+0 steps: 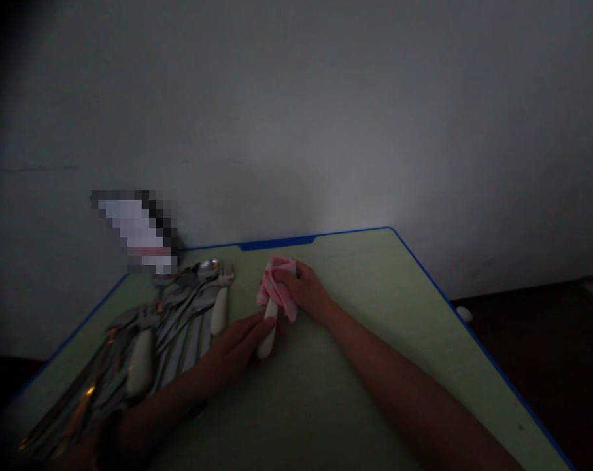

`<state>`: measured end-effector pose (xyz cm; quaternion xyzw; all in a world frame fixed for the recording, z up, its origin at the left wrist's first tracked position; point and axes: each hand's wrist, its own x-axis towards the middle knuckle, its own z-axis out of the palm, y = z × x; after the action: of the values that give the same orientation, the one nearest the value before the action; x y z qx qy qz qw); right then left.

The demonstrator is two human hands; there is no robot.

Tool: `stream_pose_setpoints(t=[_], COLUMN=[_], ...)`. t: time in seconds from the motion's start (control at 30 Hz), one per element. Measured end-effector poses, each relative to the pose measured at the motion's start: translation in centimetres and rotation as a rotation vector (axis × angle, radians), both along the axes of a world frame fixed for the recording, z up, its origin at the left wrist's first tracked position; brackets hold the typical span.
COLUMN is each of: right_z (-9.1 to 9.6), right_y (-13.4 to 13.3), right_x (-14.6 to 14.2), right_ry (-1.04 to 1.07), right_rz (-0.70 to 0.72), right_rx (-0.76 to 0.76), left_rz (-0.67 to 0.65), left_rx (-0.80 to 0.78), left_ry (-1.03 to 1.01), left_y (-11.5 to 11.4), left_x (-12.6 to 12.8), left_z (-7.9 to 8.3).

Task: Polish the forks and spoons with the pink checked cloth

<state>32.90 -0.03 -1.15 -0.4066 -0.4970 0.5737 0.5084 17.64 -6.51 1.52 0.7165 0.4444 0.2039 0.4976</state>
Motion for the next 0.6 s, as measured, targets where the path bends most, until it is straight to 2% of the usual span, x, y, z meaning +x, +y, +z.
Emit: stream_pose_setpoints(t=[0.27,0.5,0.6], right_z=[0.06,-0.29,-0.17], right_y=[0.03,-0.12,-0.21], right_x=[0.0,-0.19,-0.19], right_ry=[0.019,0.093,0.061], right_rz=[-0.024,-0.013,-0.032], right_rx=[0.014,0.022,0.046], left_rz=[-0.018,-0.058,-0.074], left_rx=[0.054,0.059,0.036], left_ry=[0.004,0.005,-0.004], left_y=[0.06,0.07,0.08], left_x=[-0.22,-0.47,-0.52], left_z=[-0.06,-0.1,-0.06])
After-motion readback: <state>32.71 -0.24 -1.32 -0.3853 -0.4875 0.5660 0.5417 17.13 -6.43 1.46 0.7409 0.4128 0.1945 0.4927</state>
